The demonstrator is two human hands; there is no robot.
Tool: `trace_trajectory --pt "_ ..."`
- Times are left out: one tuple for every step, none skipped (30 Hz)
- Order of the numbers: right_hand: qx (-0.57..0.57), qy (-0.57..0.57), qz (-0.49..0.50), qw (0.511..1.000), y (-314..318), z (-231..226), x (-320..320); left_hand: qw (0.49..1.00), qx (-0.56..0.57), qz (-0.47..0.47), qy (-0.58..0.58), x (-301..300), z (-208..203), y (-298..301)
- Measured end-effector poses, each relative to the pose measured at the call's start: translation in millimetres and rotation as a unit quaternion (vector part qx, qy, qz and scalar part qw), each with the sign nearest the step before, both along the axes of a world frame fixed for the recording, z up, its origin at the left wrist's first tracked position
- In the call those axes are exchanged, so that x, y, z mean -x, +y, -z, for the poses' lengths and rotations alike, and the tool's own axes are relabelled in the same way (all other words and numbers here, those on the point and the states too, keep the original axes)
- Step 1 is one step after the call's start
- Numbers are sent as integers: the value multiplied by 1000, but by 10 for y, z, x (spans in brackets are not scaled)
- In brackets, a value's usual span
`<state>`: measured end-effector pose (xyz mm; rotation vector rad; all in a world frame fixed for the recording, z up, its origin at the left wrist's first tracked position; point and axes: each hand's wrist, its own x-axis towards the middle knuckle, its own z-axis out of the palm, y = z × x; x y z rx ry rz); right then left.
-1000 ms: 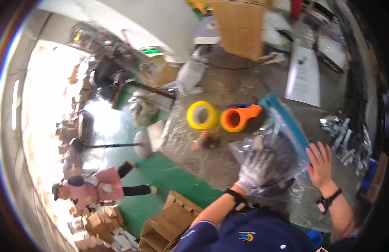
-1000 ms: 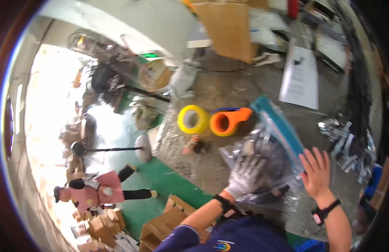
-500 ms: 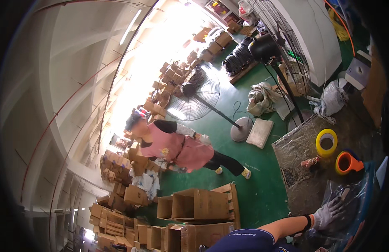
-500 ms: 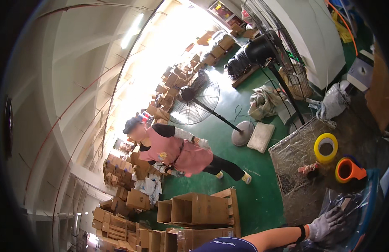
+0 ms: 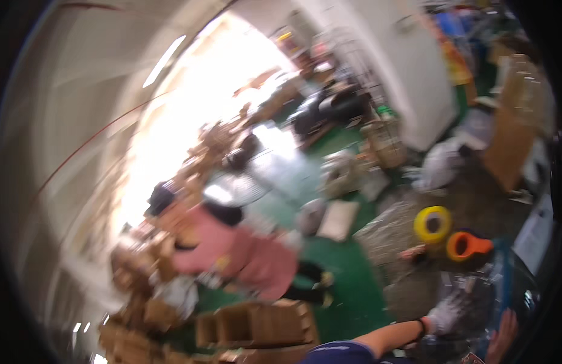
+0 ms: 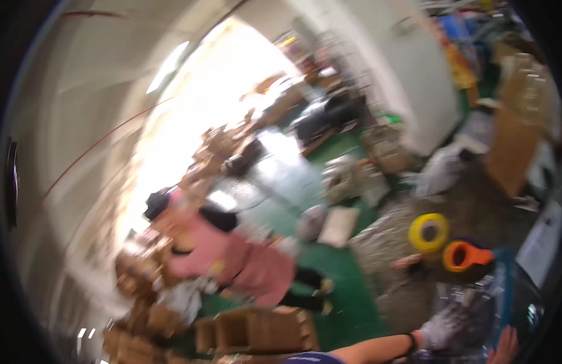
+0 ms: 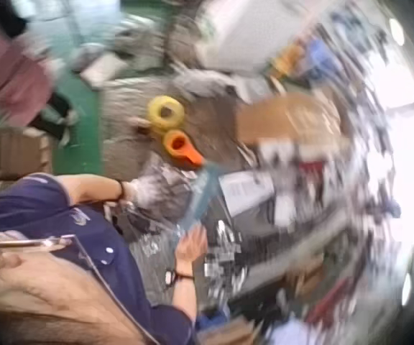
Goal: Packaging bunches of black cables into plastic bags and sealing them with a heat sealer.
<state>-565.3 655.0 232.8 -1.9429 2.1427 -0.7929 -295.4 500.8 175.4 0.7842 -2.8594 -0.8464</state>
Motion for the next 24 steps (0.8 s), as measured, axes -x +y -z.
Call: trace_trajectory --pt "-26 49 -32 998 -36 -136 -127 997 -53 12 -56 -155 -272 -42" --pt "-23 83 -117 989 -494 -321 -478 993 64 -78 56 -784 1229 134" --pt "-77 148 -87 982 -430 -302 -456 985 128 -65 100 -576 509 -11" --pt "-39 132 -87 987 -491 -305 -475 988 137 -36 55 -496 -493 -155" --pt "-35 149 -72 986 -374 -118 -393 982 147 54 110 -373 -755 -623" --pt "-22 153 -111 982 -522 -112 -438 990 120 74 32 -466 -1096 -987" --pt "-48 133 -101 985 -505 -129 -519 990 87 96 -56 -460 -1409 -1226" --pt "-74 113 -99 986 -488 -167 -543 982 56 107 -146 -248 -1724 -1363" --pt "-76 101 -81 989 -484 -191 -612 965 23 110 -236 339 -2657 -1624" --pt "-84 88 -61 991 -379 -214 -582 989 125 75 -29 677 -3303 -1652" --pt "-82 88 -33 992 -330 -209 -596 960 178 75 203 1191 -3457 -1943" --pt "-76 81 -16 994 -264 -173 -619 975 71 74 198 1608 -4108 -1937" --pt "-71 79 -18 994 -230 -182 -642 955 140 32 261 1950 -4468 -1957" --pt "-60 75 -16 995 -251 -153 -643 955 170 25 240 2111 -4851 -1908" --pt "-56 85 -27 994 -309 0 -611 963 176 -4 204 2282 -5050 -2037" --pt "-55 92 -37 994 -348 82 -622 963 147 -22 226 2393 -5142 -2112" --pt "-61 99 -54 992 -428 142 -558 968 127 -37 213 2424 -5199 -2226" --pt "-79 94 -61 991 -389 117 -600 976 94 -42 190 2481 -5186 -2224" --pt "-77 93 -67 990 -411 74 -609 983 58 -36 171 2516 -5153 -2231" --pt "-83 83 -63 991 -369 -19 -602 989 37 -37 139 2548 -5146 -1939" --pt "-83 115 -65 988 -348 79 -578 977 116 -8 176 2594 -4900 -1841" --pt "15 183 -51 982 -382 164 -494 958 190 19 213 2582 -4600 -1759" --pt "7 217 -48 975 -372 330 -439 970 116 72 203 2455 -4360 -1519" --pt "-25 197 -46 979 -344 13 -484 974 35 114 191 2167 -4186 -1275"
